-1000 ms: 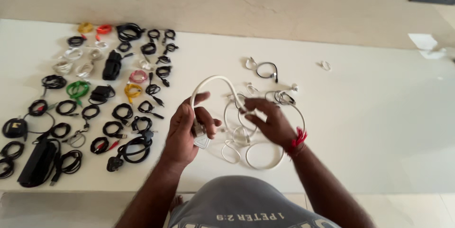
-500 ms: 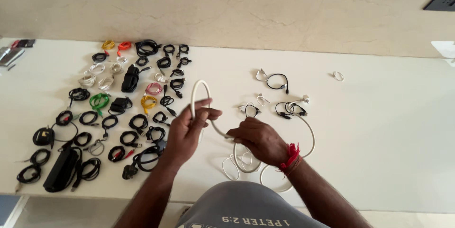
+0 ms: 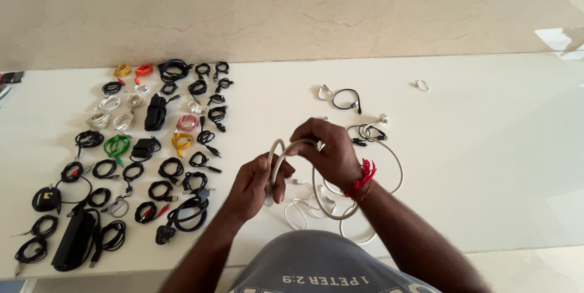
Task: The person organizes a collection of cables on a white table. They pick up a black cable, coil it neatly, and place it on the left side of the table. They then pick up a white cable, coil it, and place it on the table. Finally, they gather a small pile of white cables and move them to the right side.
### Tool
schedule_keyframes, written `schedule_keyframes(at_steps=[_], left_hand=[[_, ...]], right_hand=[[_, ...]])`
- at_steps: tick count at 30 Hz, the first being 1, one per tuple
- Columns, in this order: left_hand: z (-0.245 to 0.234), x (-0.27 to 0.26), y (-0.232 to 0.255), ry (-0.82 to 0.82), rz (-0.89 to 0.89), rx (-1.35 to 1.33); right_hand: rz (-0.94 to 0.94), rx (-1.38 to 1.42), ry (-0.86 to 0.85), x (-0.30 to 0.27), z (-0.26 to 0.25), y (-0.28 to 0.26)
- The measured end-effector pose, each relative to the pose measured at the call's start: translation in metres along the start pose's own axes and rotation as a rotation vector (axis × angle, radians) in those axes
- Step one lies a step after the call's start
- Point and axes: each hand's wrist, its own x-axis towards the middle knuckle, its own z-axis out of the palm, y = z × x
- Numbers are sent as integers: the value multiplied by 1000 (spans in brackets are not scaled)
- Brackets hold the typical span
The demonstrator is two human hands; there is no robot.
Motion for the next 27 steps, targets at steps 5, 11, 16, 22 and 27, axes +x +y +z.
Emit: schedule_keyframes(at_steps=[5, 11, 16, 22, 27], left_hand=[[8, -9, -3, -152, -21, -134], [1, -3, -5, 175, 23, -612], [-19, -11, -2, 379, 16, -585], [-23, -16, 0, 438, -17, -369], [-11, -25, 5, 259, -58, 154]], right_hand=[[245, 348, -1, -1, 13, 35], [244, -43, -284, -24, 11, 18], [234, -498, -636, -53, 1, -5], [-107, -469, -627, -62, -1, -8], [-246, -128, -479, -53, -3, -22]])
